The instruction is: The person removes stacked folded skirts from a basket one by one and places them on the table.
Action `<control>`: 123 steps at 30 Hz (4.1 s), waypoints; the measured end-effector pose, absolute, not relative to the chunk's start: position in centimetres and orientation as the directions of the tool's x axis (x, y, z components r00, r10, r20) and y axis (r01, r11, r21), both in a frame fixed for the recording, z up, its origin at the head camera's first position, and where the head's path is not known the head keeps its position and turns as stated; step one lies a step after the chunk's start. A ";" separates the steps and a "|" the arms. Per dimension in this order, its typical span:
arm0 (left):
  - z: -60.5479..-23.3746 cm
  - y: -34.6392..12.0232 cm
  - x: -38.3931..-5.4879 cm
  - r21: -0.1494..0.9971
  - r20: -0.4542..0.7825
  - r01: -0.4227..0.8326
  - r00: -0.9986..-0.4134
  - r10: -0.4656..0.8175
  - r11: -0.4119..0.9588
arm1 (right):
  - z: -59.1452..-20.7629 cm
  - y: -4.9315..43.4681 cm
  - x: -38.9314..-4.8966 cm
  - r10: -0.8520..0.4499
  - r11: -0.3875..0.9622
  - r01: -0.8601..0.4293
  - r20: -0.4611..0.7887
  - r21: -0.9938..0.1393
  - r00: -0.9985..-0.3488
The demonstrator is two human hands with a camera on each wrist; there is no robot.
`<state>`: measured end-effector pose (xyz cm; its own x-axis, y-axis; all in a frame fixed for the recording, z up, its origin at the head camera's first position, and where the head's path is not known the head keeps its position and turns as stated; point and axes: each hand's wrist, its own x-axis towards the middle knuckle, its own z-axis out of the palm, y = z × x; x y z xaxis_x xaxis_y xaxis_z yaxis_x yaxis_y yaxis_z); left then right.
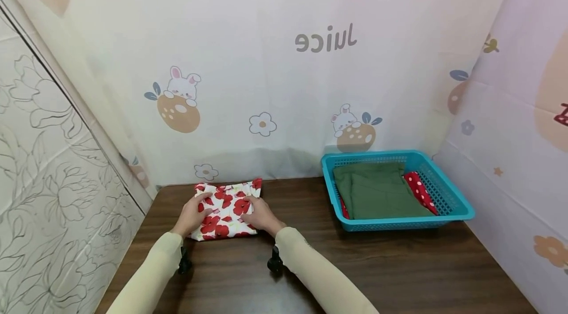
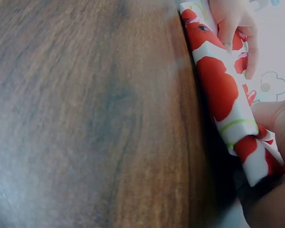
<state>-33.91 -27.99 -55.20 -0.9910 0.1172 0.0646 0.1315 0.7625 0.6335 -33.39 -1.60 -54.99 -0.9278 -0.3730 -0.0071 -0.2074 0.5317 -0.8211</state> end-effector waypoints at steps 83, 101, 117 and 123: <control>-47.6 -14.8 -31.5 0.497 0.207 0.415 -0.909 0.361 0.762 | -39.8 12.1 -32.5 -0.471 0.795 -0.395 -0.058 -0.460 -0.880; -46.0 -8.8 -31.5 0.543 0.233 0.447 -0.893 0.384 0.711 | -41.1 23.5 -30.1 -0.454 0.796 -0.414 0.016 -0.441 -0.891; -45.7 -1.3 -31.2 0.540 0.256 0.530 -0.844 0.472 0.654 | -43.0 30.4 -28.4 -0.327 0.816 -0.349 0.128 -0.461 -0.936; -45.5 2.5 -30.6 0.534 0.317 0.576 -0.815 0.485 0.619 | -43.0 32.9 -27.9 -0.264 0.824 -0.301 0.145 -0.480 -0.954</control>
